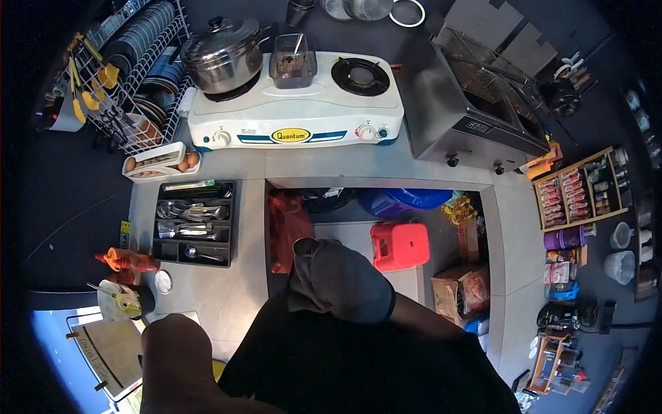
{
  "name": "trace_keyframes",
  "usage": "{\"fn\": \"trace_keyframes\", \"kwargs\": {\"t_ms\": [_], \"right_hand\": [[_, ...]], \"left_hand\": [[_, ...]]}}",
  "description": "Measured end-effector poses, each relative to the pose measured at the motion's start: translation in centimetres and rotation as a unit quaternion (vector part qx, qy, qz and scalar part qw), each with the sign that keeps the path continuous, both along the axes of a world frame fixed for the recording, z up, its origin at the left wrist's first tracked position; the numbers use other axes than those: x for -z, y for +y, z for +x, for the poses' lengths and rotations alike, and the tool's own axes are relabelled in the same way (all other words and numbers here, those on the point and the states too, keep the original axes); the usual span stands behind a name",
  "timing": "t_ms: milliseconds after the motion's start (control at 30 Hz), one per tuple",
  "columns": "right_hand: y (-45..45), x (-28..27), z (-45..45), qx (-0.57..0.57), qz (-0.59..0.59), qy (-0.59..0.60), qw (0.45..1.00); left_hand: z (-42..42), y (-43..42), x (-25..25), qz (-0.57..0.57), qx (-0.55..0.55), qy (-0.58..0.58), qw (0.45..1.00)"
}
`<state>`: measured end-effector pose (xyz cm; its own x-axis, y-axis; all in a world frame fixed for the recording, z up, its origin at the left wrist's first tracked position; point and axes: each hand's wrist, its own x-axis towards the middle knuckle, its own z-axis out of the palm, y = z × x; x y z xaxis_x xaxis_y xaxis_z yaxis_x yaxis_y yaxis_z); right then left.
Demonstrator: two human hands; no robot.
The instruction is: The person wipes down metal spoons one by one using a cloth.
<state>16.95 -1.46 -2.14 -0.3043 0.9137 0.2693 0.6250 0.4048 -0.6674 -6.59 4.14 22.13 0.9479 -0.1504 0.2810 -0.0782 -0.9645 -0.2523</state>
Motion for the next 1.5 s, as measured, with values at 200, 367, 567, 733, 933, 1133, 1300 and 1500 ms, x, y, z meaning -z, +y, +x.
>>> {"fn": "trace_keyframes", "kwargs": {"t_ms": [200, 367, 567, 733, 933, 1133, 1300, 1500], "right_hand": [[1.2, -1.4, 0.3, -0.053, -0.075, -0.134, 0.987], [1.1, -5.5, 0.2, 0.107, -0.064, 0.0, 0.992], [3.6, -8.9, 1.8, 0.054, 0.039, -0.072, 0.995], [2.6, -5.1, -0.3, 0.121, -0.195, 0.373, 0.899], [4.1, -1.9, -1.6, 0.099, -0.218, 0.456, 0.857], [3.2, -6.5, 1.3, 0.18, 0.055, -0.146, 0.971], [3.1, -3.4, 2.4, 0.252, 0.098, -0.098, 0.958], [2.2, -4.8, 1.7, 0.181, 0.058, -0.066, 0.98]], "left_hand": [[0.0, 0.0, -0.1, 0.032, -0.011, 0.003, 0.999], [-0.6, 0.0, 0.6, 0.082, -0.076, -0.007, 0.994], [5.6, 4.2, 11.4, -0.577, -0.124, -0.187, 0.785], [8.0, 3.0, 17.6, -0.645, -0.202, -0.211, 0.707], [7.1, 3.0, 20.5, -0.781, -0.155, -0.23, 0.559], [5.9, 2.1, 19.5, -0.734, -0.231, -0.202, 0.606], [6.0, 2.4, 18.0, -0.607, -0.223, -0.189, 0.739], [5.4, 1.9, 17.4, -0.699, -0.212, -0.07, 0.68]]}}
